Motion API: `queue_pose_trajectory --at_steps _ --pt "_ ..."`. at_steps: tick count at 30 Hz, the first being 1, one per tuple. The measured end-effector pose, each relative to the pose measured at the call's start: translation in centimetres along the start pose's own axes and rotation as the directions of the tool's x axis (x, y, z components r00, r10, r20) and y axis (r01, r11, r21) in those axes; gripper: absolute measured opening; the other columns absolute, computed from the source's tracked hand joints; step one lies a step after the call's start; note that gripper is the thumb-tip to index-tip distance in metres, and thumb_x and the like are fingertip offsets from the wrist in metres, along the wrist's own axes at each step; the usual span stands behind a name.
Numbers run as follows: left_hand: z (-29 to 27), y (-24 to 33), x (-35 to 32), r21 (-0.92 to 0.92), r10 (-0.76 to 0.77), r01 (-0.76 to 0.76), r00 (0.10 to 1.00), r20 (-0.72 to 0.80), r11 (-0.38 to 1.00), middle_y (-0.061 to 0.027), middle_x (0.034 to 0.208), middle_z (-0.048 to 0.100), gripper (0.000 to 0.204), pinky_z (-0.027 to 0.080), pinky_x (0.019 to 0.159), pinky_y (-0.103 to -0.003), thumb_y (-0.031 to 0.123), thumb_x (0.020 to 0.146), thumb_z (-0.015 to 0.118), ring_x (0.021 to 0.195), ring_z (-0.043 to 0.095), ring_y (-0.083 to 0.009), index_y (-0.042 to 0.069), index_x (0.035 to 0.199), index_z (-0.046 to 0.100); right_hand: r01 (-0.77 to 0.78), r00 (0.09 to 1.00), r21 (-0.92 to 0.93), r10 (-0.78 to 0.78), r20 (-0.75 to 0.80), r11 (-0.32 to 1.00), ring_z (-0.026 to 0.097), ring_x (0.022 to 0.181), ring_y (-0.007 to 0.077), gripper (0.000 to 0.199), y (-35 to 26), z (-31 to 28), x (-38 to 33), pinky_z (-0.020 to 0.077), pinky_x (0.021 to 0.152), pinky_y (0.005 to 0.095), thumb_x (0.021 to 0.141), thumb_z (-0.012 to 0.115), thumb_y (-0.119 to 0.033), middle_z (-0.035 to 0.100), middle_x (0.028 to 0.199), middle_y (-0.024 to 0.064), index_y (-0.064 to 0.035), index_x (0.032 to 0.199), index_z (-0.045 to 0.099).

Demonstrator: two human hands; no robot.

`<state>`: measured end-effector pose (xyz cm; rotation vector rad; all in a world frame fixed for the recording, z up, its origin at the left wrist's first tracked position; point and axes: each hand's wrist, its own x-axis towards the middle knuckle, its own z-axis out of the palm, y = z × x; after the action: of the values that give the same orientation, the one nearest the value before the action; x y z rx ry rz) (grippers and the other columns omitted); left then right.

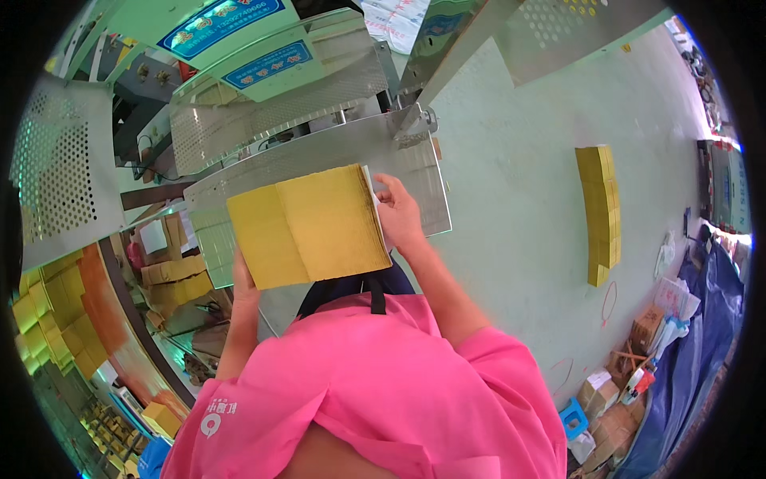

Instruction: Measuring, labeling, and banding stacks of yellow paper in an industrial facility.

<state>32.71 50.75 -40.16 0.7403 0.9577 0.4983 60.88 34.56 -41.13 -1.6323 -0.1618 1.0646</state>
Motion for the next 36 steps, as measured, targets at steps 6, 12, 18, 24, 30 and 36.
queue_pose_trajectory --at_steps 6,12,18,24,30,36 --pt "0.1 2.0 -0.9 0.04 -0.026 0.023 0.997 0.078 0.999 -0.0072 0.133 0.054 0.055 0.042 0.101 -0.036 0.046 0.103 0.036 0.12 0.054 -0.0217 0.005 0.137 0.046 0.3 0.913 -0.31 -0.365 -0.179 0.902 0.063 0.091 0.0207 0.042 0.6 1.4 -1.3 0.0498 0.08 0.0282 0.081 0.051 0.004 0.065 0.102 0.0114 -0.0103 0.117 0.064" --pt "-0.8 2.1 -0.2 0.144 -0.042 0.022 0.99 0.138 0.989 -0.0065 0.14 0.047 0.055 0.034 0.107 -0.036 0.042 0.102 0.041 0.129 0.044 -0.0206 0.006 0.143 0.039 0.214 0.963 -0.187 -0.239 -0.122 0.959 0.062 0.093 0.0162 0.025 -0.1 0.3 -1.6 0.0479 0.083 0.0275 0.09 0.053 -0.006 0.066 0.108 0.0085 -0.0043 0.112 0.066" --pt "-0.9 2.1 -0.6 0.141 -0.031 0.021 0.997 0.066 0.99 -0.0069 0.135 0.053 0.055 0.04 0.104 -0.037 0.045 0.101 0.043 0.123 0.051 -0.0215 0.006 0.14 0.044 0.091 0.994 0.095 -0.097 0.056 0.991 0.056 0.104 0.0134 0.04 -2.7 0.2 -3.9 0.0434 0.091 0.0264 0.103 0.045 -0.03 0.062 0.114 0.0063 0.0015 0.123 0.06" --pt "0.4 2.4 -0.8 0.155 -0.018 0.009 0.998 0.056 0.988 -0.0064 0.134 0.054 0.054 0.04 0.103 -0.037 0.044 0.101 0.042 0.122 0.052 -0.0211 0.006 0.139 0.044 0.257 0.965 -0.027 -0.255 0.053 0.966 0.058 0.11 0.0181 0.041 -3.4 0.6 -4.6 0.043 0.095 0.0287 0.102 0.047 -0.032 0.064 0.119 0.011 -0.0001 0.125 0.058" --pt "0.6 3.0 -0.8 0.217 -0.03 0.015 0.998 0.062 0.976 -0.006 0.134 0.054 0.051 0.04 0.103 -0.036 0.041 0.102 0.04 0.122 0.052 -0.0198 0.006 0.138 0.045 0.231 0.973 -0.134 -0.226 0.054 0.964 0.059 0.11 0.0195 0.042 -3.3 0.6 -4.0 0.0434 0.095 0.0296 0.101 0.048 -0.033 0.064 0.12 0.0109 -0.002 0.127 0.058" --pt "1.0 5.2 -1.1 0.265 -0.122 0.097 0.989 0.078 0.959 -0.0058 0.129 0.057 0.05 0.042 0.099 -0.035 0.041 0.102 0.038 0.119 0.054 -0.0191 0.006 0.137 0.047 0.028 0.996 0.111 -0.037 0.079 0.993 0.057 0.11 0.016 0.039 -3.7 0.3 -3.9 0.0435 0.095 0.028 0.101 0.046 -0.027 0.064 0.12 0.007 -0.0007 0.127 0.058"
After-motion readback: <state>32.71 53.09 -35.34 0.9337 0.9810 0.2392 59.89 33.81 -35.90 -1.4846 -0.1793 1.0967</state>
